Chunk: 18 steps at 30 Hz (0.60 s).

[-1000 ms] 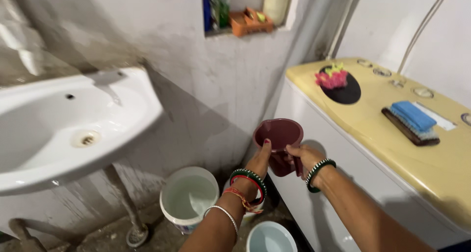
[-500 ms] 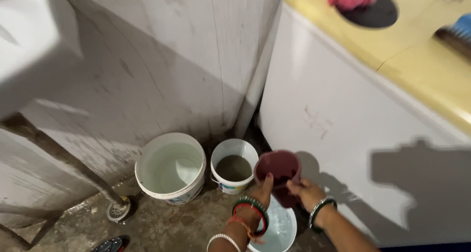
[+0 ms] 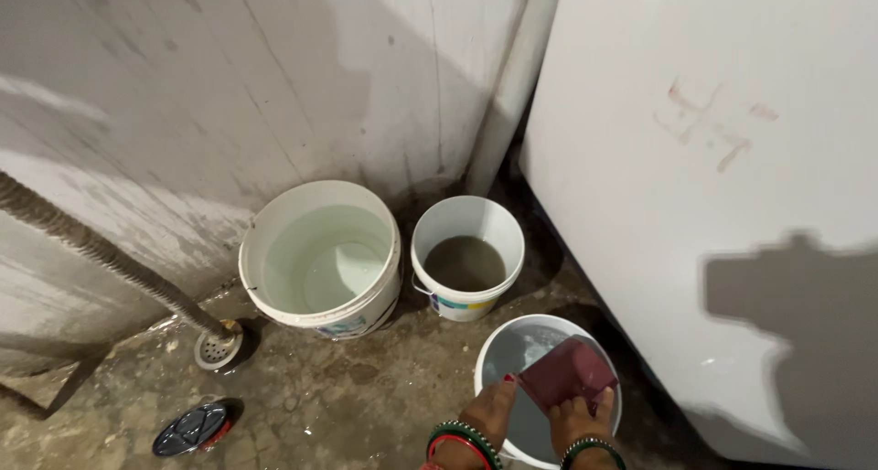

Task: The person scrubs a white wall-mounted sink with a pink sponge, focusing on the basin and edges. They then use a maroon cup to scoop water from a bucket and rinse the sink multiple times, pouring water over the sponge and into the basin.

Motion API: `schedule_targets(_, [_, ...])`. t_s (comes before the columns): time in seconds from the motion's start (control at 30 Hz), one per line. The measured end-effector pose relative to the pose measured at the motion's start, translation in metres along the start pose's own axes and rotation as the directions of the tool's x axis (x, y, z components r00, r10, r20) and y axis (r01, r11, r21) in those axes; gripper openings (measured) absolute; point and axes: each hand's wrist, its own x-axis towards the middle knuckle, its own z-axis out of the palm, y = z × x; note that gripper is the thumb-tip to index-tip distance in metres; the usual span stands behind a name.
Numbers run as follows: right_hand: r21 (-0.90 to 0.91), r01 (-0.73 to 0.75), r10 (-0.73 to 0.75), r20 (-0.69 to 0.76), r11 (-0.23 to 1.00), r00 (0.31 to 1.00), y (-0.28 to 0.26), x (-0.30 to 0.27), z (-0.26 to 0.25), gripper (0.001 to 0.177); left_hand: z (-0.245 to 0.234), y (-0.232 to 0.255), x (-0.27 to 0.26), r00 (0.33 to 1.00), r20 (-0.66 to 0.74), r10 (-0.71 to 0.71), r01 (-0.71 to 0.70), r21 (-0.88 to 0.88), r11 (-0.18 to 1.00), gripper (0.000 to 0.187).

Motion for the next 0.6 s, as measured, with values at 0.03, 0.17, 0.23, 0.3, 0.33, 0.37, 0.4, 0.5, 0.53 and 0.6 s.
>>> schedule_targets(0.03, [0.000, 0.002, -0.002, -0.002, 1.000, 1.000, -0.006, 0.000, 0.007, 0.027, -0.004, 0.002, -0.006, 0.999, 0.014, 0.047, -0.047, -0.021, 0.999, 0.073])
schedule_targets(0.17, [0.365, -0.202, 0.144, 0.179, 0.909, 0.973, -0.006, 0.007, 0.020, 0.027, -0.014, 0.004, -0.029, 0.987, 0.017, 0.162, -0.162, -0.028, 0.986, 0.067])
schedule_targets(0.23, [0.609, -0.209, 0.212, 0.069, 0.765, 0.975, 0.016, 0.008, 0.032, 0.046, -0.014, 0.017, -0.039, 0.983, 0.006, 0.182, -0.182, -0.031, 0.983, 0.066])
schedule_targets(0.3, [0.768, -0.237, 0.275, 0.082, 0.595, 0.958, 0.040, 0.009, 0.032, 0.059, -0.018, 0.043, -0.054, 0.981, 0.001, 0.196, -0.195, -0.066, 0.979, 0.065])
schedule_targets(0.33, [0.811, -0.280, 0.289, 0.144, 0.513, 0.946, 0.056, 0.008, 0.025, 0.061, -0.020, 0.062, -0.058, 0.980, -0.004, 0.198, -0.197, -0.110, 0.974, 0.064])
schedule_targets(0.37, [0.846, -0.321, 0.294, 0.205, 0.426, 0.933, 0.070, 0.004, 0.014, 0.064, -0.020, 0.084, -0.061, 0.980, -0.008, 0.201, -0.200, -0.154, 0.968, 0.062])
schedule_targets(0.4, [0.918, -0.261, 0.262, 0.183, 0.300, 0.947, 0.082, -0.002, -0.001, 0.065, -0.019, 0.106, -0.064, 0.978, -0.013, 0.206, -0.205, -0.200, 0.958, 0.061])
schedule_targets(0.5, [0.990, -0.101, 0.187, 0.081, 0.099, 0.979, 0.108, -0.038, -0.083, 0.065, -0.035, 0.184, -0.068, 0.974, -0.144, 0.175, -0.172, 0.028, 0.985, 0.070])
schedule_targets(0.53, [0.983, -0.078, 0.171, 0.049, 0.167, 0.984, 0.117, -0.058, -0.124, 0.056, -0.044, 0.211, -0.076, 0.979, -0.180, 0.094, -0.101, -0.027, 0.995, 0.072])
schedule_targets(0.6, [0.977, 0.013, 0.146, -0.044, 0.211, 0.988, 0.123, -0.114, -0.222, 0.049, -0.073, 0.279, -0.089, 0.968, -0.241, -0.068, 0.033, -0.145, 0.989, 0.086])
